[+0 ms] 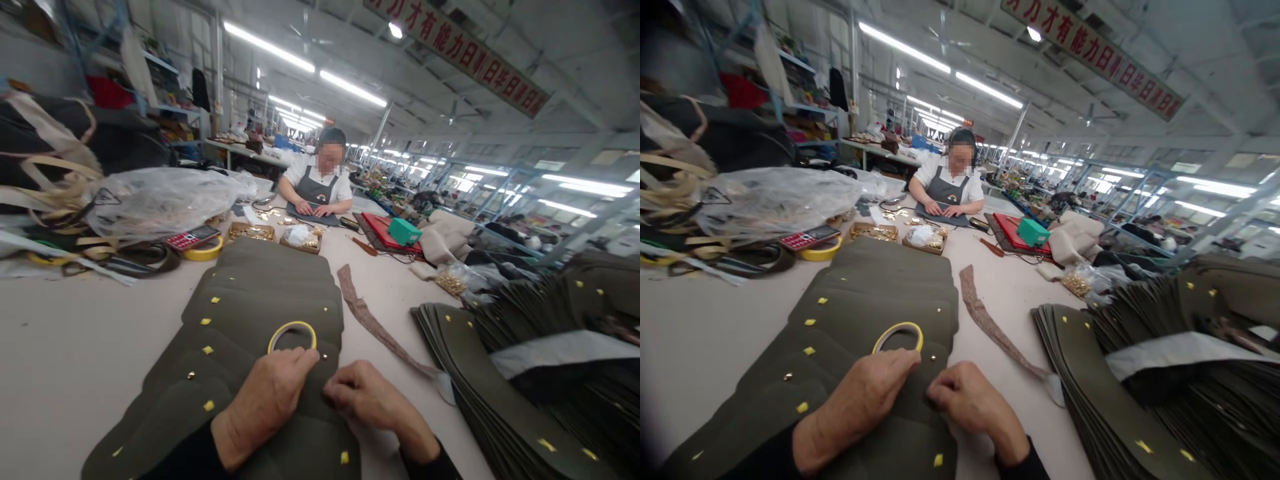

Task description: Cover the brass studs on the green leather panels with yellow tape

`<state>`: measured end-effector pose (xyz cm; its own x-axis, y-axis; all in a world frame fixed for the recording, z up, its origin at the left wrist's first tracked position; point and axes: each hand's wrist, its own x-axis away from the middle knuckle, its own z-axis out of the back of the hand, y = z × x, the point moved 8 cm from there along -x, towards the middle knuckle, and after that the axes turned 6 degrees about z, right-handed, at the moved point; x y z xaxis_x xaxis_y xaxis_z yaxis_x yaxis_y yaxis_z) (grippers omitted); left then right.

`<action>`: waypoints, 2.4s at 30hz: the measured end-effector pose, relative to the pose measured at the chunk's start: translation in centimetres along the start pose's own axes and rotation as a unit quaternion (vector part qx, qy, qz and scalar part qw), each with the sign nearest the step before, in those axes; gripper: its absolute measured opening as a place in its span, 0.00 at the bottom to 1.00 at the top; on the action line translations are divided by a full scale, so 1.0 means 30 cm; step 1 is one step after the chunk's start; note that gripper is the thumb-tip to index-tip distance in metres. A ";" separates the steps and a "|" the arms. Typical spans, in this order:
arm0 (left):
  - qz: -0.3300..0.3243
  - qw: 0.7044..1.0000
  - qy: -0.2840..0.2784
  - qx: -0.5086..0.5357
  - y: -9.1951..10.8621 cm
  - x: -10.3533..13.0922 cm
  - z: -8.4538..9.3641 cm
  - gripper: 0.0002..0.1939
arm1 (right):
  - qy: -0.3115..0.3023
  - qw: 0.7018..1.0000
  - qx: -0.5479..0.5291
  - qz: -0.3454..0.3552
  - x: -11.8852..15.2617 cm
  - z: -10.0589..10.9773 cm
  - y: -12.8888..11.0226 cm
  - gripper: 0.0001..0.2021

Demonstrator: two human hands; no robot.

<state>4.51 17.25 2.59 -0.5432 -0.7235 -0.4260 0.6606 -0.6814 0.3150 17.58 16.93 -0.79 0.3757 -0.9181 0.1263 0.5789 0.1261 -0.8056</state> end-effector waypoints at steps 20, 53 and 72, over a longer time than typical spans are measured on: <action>-0.031 0.996 0.084 0.001 0.019 0.005 0.022 0.17 | 0.246 0.912 0.132 0.299 0.033 0.050 -0.193 0.07; 0.045 0.986 -0.105 -0.121 0.003 -0.005 -0.059 0.04 | 0.203 0.979 -0.001 0.010 -0.041 0.080 0.031 0.08; 0.050 0.989 -0.077 -0.112 0.010 0.010 -0.052 0.04 | 0.205 0.924 0.256 0.195 -0.005 0.066 -0.079 0.08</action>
<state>5.34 17.00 1.22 -0.5303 -0.8060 -0.2629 0.8042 -0.5764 0.1452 17.59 17.52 2.24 0.3833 -0.8167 -0.4313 0.7630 0.5432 -0.3504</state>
